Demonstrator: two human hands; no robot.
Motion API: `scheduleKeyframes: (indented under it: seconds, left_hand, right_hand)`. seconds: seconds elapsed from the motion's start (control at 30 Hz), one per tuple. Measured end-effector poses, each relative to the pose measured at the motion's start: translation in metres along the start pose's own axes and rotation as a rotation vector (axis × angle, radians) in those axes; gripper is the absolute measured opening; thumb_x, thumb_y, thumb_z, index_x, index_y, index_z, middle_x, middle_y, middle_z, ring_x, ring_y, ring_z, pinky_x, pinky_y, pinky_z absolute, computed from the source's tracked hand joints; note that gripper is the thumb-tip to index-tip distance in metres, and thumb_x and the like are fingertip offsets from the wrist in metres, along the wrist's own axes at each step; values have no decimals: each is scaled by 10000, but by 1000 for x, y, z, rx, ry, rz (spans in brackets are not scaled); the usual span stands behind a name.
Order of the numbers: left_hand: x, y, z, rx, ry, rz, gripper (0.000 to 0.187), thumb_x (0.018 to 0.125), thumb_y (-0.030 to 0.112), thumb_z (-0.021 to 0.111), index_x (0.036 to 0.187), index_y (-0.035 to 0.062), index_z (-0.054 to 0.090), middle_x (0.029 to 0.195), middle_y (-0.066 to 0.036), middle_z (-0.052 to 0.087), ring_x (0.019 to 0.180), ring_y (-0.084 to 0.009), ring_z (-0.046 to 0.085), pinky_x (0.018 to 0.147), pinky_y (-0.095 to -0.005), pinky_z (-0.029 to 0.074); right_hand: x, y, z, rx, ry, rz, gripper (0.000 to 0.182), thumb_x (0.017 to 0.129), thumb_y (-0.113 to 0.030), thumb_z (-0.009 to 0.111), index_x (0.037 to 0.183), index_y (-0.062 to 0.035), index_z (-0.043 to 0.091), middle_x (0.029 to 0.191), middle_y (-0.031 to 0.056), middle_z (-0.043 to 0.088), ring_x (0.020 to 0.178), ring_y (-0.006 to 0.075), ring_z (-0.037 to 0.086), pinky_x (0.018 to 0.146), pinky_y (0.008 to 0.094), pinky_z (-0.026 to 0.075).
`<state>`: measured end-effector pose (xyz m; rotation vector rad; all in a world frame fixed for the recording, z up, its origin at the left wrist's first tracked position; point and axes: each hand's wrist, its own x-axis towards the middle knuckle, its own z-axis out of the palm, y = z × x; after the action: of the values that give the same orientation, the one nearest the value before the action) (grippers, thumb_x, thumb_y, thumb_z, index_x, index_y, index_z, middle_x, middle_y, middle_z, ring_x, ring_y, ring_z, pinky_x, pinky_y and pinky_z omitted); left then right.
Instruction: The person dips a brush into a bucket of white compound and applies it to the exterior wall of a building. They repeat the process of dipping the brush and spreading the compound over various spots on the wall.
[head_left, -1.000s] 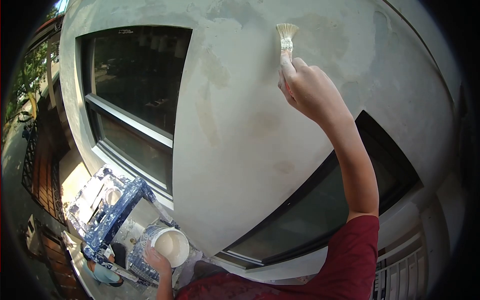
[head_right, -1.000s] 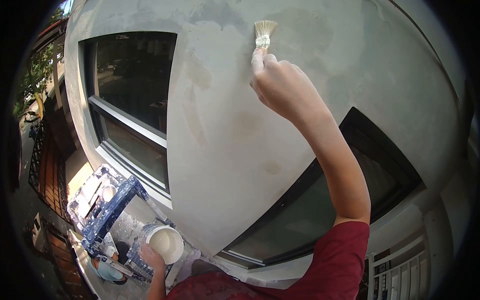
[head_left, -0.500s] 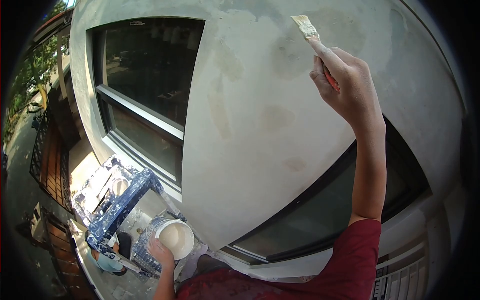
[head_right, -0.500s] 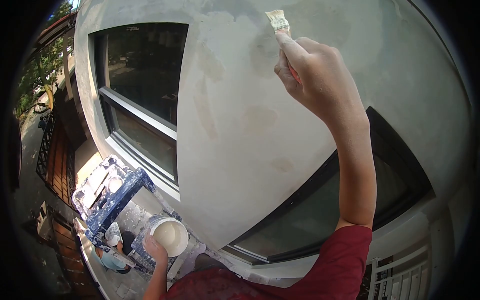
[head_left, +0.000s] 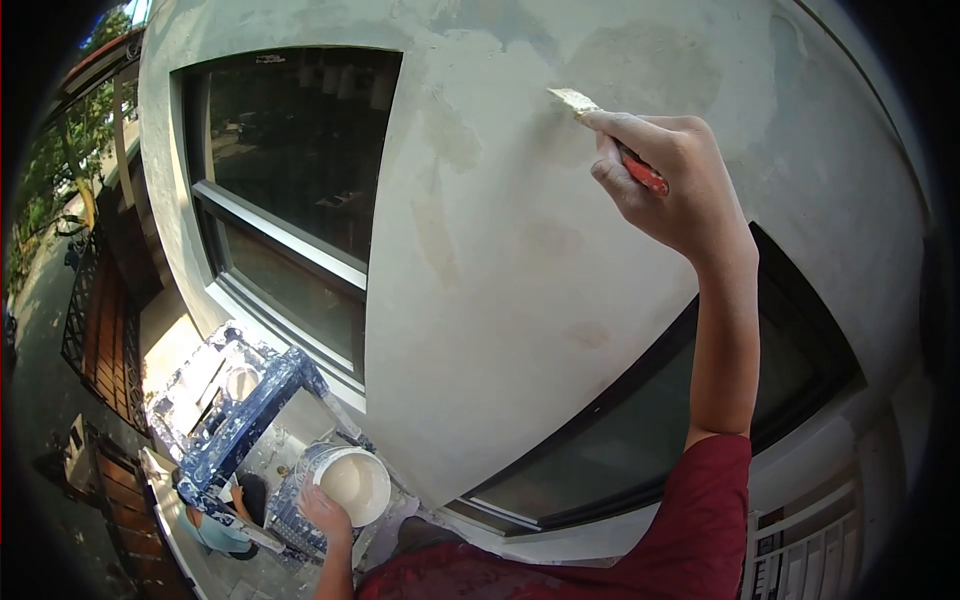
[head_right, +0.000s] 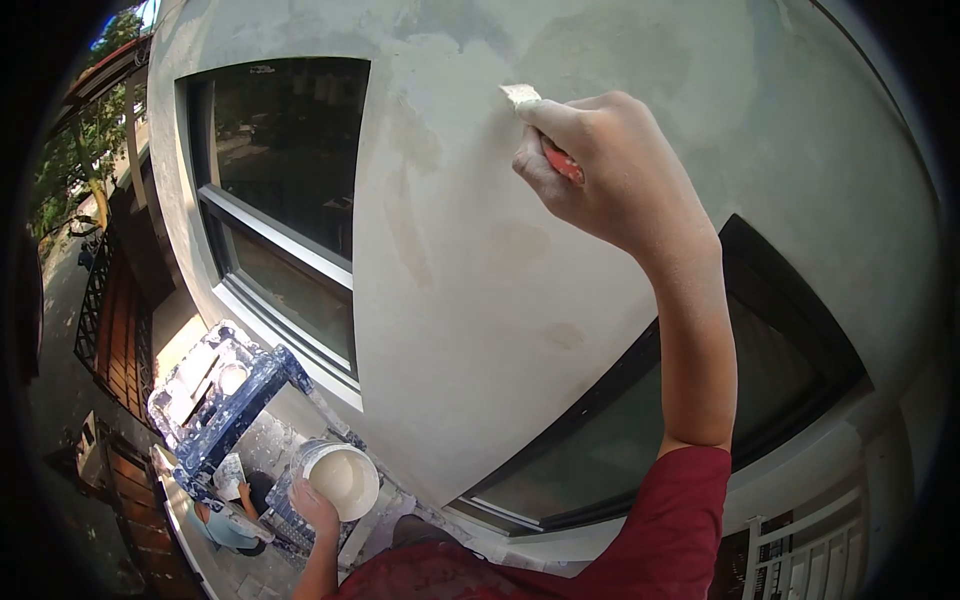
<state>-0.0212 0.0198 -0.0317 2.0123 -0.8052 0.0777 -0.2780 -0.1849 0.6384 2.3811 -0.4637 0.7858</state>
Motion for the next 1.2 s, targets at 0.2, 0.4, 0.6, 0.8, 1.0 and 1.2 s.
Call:
scheduleKeyframes:
  seconds: [0.2, 0.4, 0.6, 0.8, 1.0, 1.2]
  left_hand:
    - [1, -7, 2, 20, -43, -40, 515, 1145, 348, 349, 1413, -1, 618, 1413, -241, 632, 1302, -470, 520, 1131, -568, 350]
    - [0, -1, 3, 1, -9, -42, 500, 1142, 319, 336, 1385, 3, 637, 1403, -203, 652, 1311, -441, 528, 1127, -563, 352]
    - [-1, -1, 2, 7, -5, -23, 488, 1140, 309, 369, 1399, -24, 615, 1369, -267, 642, 1291, -469, 533, 1108, -555, 378]
    - [7, 17, -6, 4, 38, -13, 425, 1120, 249, 394, 1362, -12, 627, 1410, -248, 580, 1319, -448, 526, 1116, -555, 366]
    - [14, 12, -9, -31, -11, 8, 444, 1129, 276, 380, 1351, -9, 638, 1409, -247, 585, 1325, -446, 522, 1121, -547, 370]
    - [19, 4, -8, -35, -37, 17, 450, 1128, 288, 389, 1358, -10, 637, 1410, -257, 577, 1320, -452, 521, 1125, -541, 376]
  right_hand:
    - [-10, -2, 51, -314, -281, 26, 175, 908, -87, 701, 887, 85, 671, 639, 167, 644, 581, 295, 681, 509, 422, 516]
    - [-85, -90, 104, 1000, -544, -137, 354, 933, -116, 650, 1264, -32, 745, 775, 152, 715, 674, 366, 667, 643, 441, 525]
    - [-216, -201, 264, 974, -698, 143, 329, 1004, -219, 641, 1289, -81, 735, 833, 206, 730, 707, 424, 672, 717, 467, 557]
    - [-291, -309, 331, 1334, -464, 787, 310, 1075, -272, 645, 1278, -58, 737, 852, 138, 768, 706, 180, 730, 669, 341, 569]
    - [-324, -361, 337, 1608, -821, 977, 405, 1074, -319, 654, 1338, -14, 687, 938, 130, 763, 707, 151, 717, 608, 333, 571]
    - [-344, -382, 379, 1336, -814, 440, 484, 1053, -336, 643, 1414, -16, 605, 1137, 301, 722, 1072, 480, 690, 911, 522, 529]
